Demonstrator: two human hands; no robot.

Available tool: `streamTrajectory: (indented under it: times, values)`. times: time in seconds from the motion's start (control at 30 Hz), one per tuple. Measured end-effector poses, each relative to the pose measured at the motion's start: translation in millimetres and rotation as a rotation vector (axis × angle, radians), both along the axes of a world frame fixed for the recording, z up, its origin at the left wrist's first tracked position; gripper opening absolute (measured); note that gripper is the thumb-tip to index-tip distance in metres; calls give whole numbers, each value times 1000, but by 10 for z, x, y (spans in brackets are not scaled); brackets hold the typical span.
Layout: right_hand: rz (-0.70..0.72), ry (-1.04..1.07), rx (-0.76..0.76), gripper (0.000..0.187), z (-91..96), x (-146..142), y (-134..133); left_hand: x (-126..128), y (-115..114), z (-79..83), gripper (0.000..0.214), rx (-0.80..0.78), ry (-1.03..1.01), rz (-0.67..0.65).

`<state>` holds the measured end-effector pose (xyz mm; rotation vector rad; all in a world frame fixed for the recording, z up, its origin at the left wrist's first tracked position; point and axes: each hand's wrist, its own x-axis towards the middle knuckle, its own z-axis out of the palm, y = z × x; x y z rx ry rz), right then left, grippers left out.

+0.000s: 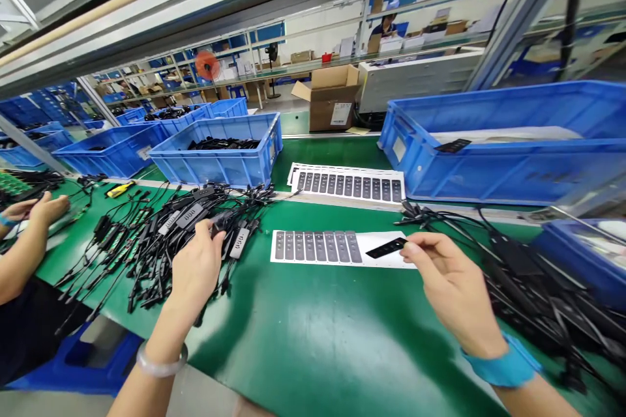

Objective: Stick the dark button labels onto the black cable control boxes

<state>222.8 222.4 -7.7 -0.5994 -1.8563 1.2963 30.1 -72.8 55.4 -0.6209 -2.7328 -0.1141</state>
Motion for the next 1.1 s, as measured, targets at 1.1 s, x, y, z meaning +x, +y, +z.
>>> streamTrajectory:
  times: [1.1]
  values:
    - [378,-102,-420,29,-111,-21,-358,940,1266,-690,74,1113,-2003,-467]
